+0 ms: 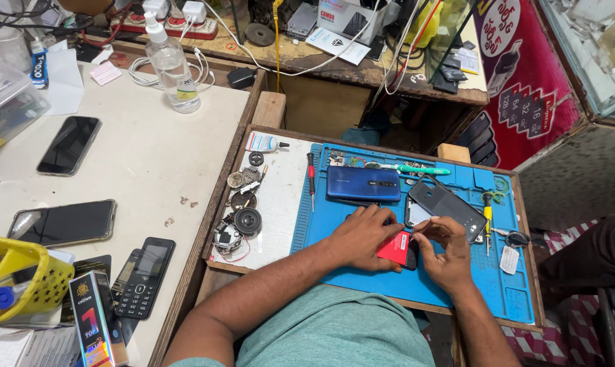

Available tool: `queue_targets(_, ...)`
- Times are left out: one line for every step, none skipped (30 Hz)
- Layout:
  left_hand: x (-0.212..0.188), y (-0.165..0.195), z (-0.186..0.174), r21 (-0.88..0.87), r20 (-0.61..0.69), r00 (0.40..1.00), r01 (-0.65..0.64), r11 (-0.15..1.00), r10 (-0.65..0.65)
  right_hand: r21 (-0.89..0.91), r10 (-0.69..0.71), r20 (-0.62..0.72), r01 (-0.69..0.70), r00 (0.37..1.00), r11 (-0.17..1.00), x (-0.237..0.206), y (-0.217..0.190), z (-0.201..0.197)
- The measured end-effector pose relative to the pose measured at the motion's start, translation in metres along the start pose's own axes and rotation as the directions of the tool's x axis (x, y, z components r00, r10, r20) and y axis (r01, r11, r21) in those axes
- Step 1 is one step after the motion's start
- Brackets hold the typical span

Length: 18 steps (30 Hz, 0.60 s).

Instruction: The person handles multiple smartphones on a blue work mat, opening and closing back covers, and inspecting internal components. They use a small metal tool to pry open a phone and manipulate a battery connector. The person also picks up a power adapter from a shelf and places it back.

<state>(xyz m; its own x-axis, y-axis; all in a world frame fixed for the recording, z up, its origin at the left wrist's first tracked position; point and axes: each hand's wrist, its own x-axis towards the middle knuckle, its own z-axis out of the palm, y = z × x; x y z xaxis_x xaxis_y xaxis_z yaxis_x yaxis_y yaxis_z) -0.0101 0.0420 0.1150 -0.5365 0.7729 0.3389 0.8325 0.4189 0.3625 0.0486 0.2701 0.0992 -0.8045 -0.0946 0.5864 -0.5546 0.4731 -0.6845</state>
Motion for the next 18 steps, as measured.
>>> queue_targets(0.000, 0.000, 0.000, 0.004, -0.007, 1.000, -0.003, 1.000, 0.003, 0.015, -0.002, 0.014, 0.002, 1.000, 1.000, 0.000, -0.001, 0.000)
queue_targets(0.000, 0.000, 0.000, 0.007, -0.013, 1.000, -0.005, 1.000, 0.005, -0.018, -0.012, 0.018, 0.012, 1.000, 1.000, 0.000, -0.002, 0.000)
queue_targets(0.000, 0.000, 0.001, 0.001, -0.006, 1.000, -0.001, 1.000, 0.001, -0.050, -0.021, 0.023, 0.023, 1.000, 0.998, 0.000, -0.004, 0.001)
queue_targets(0.000, 0.000, 0.001, -0.005, 0.001, 1.000, 0.003, 1.000, -0.003, -0.082, -0.032, 0.029, 0.034, 0.999, 0.996, 0.001, -0.005, 0.001)
queue_targets(0.000, 0.000, 0.001, -0.010, 0.007, 1.000, 0.007, 1.000, -0.007, -0.076, -0.045, 0.039, 0.048, 0.998, 0.996, 0.002, -0.007, 0.000)
queue_targets(0.000, 0.000, 0.001, -0.009, -0.001, 1.000, 0.006, 1.000, -0.006, -0.070, -0.057, 0.048, 0.061, 0.997, 0.996, 0.002, -0.009, -0.001)
queue_targets(0.000, 0.001, 0.001, -0.008, -0.010, 1.000, 0.005, 1.000, -0.005, -0.064, -0.069, 0.058, 0.073, 0.996, 0.995, 0.003, -0.010, -0.001)
queue_targets(0.001, 0.001, 0.001, -0.007, -0.019, 1.000, 0.003, 1.000, -0.003, -0.066, -0.056, 0.057, 0.060, 0.997, 0.996, 0.004, -0.011, -0.002)
queue_targets(0.000, 0.001, 0.001, -0.006, -0.015, 1.000, 0.002, 1.000, -0.003, -0.067, -0.043, 0.056, 0.047, 0.997, 0.997, 0.005, -0.011, -0.003)
queue_targets(0.001, 0.001, 0.001, -0.005, -0.013, 1.000, 0.002, 1.000, -0.002, -0.068, -0.031, 0.057, 0.035, 0.998, 0.997, 0.006, -0.011, -0.005)
queue_targets(0.002, 0.001, 0.001, -0.003, -0.012, 1.000, 0.002, 1.000, -0.003, -0.081, -0.039, 0.050, 0.043, 0.998, 0.996, 0.006, -0.011, -0.006)
queue_targets(0.002, 0.001, 0.000, -0.005, -0.010, 1.000, 0.005, 1.000, -0.005, -0.094, -0.046, 0.043, 0.050, 0.998, 0.994, 0.006, -0.011, -0.006)
queue_targets(0.002, 0.000, 0.000, -0.006, -0.007, 1.000, 0.007, 1.000, -0.007, -0.106, -0.053, 0.036, 0.057, 0.998, 0.993, 0.006, -0.010, -0.007)
queue_targets(0.003, 0.000, 0.000, -0.007, -0.003, 1.000, 0.008, 1.000, -0.008, -0.145, -0.048, 0.013, 0.050, 0.999, 0.988, 0.006, -0.010, -0.007)
queue_targets(0.003, 0.000, 0.000, -0.003, 0.004, 1.000, 0.011, 1.000, -0.011, -0.184, -0.044, -0.010, 0.042, 0.999, 0.982, 0.006, -0.009, -0.007)
queue_targets(0.003, 0.000, 0.000, 0.002, 0.011, 1.000, 0.014, 1.000, -0.014, -0.222, -0.041, -0.034, 0.032, 0.999, 0.974, 0.006, -0.009, -0.007)
queue_targets(0.003, -0.001, 0.001, 0.006, 0.017, 1.000, 0.017, 1.000, -0.017, -0.253, -0.050, -0.043, 0.037, 0.998, 0.967, 0.006, -0.009, -0.007)
queue_targets(0.004, -0.001, 0.001, 0.007, 0.015, 1.000, 0.015, 1.000, -0.015, -0.283, -0.059, -0.051, 0.042, 0.997, 0.958, 0.006, -0.010, -0.006)
